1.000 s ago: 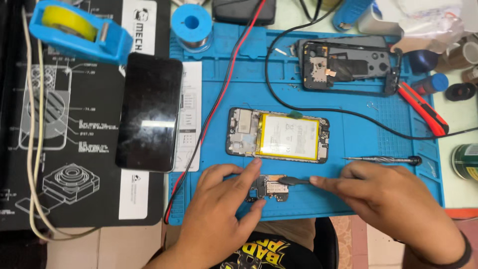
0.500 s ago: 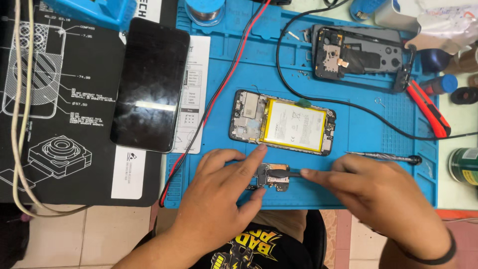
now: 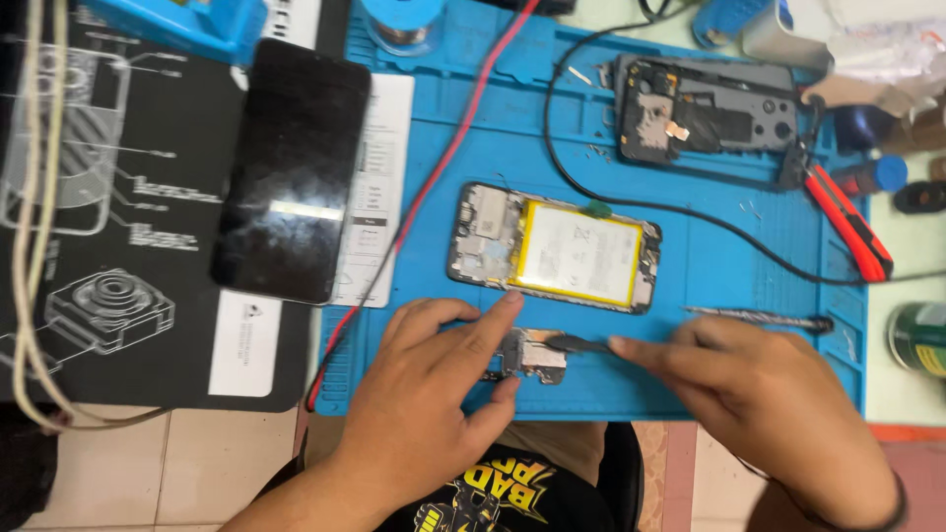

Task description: The person uses a screwdriver to remove screws from a small circuit board, sprays it with a cleaning agent, and then uses a brush to clean the board. The person repeatedly inspects the board while holding it with both hands.

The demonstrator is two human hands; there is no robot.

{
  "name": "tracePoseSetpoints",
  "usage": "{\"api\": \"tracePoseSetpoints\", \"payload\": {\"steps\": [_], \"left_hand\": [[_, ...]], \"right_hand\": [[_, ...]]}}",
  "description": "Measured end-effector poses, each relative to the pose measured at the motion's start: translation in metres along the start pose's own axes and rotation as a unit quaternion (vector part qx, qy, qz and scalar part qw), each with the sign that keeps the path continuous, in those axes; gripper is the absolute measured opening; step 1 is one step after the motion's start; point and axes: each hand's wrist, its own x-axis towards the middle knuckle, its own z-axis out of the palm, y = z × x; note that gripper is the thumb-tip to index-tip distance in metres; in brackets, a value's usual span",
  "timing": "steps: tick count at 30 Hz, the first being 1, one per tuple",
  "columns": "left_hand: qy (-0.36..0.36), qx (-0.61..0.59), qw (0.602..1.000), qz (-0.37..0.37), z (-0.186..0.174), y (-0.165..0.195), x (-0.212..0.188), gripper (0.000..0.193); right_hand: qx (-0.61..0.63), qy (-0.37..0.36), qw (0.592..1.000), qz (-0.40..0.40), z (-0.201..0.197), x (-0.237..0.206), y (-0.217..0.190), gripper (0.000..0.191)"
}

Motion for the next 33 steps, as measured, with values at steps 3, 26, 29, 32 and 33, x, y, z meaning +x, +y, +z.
{"api": "tracePoseSetpoints", "payload": {"steps": [3,26,29,32,33], "left_hand": [[-0.003,0.003,1.000,0.003,0.003,0.001,0.000,0.065],[0.011,-0.006,1.000,0.006,0.002,0.000,0.003,0.063],[0.021,-0.009,1.000,0.019,0.004,-0.004,0.005,0.064],[0.018,-0.014,1.000,-0.013,0.007,-0.005,0.003,0.062],[0.014,-0.011,1.000,-0.007,0.008,-0.006,0.003,0.061]], "right_hand": [[0.022,0.031,0.999,-0.038,-0.001,0.000,0.002,0.053],[-0.022,0.030,0.999,-0.016,-0.005,-0.026,0.026,0.052],[0.088,0.067,0.992,0.054,-0.026,-0.046,0.043,0.054],[0.078,0.243,0.953,0.162,-0.040,-0.052,0.053,0.041],[0.133,0.271,0.934,0.192,-0.044,-0.049,0.056,0.042]]}}
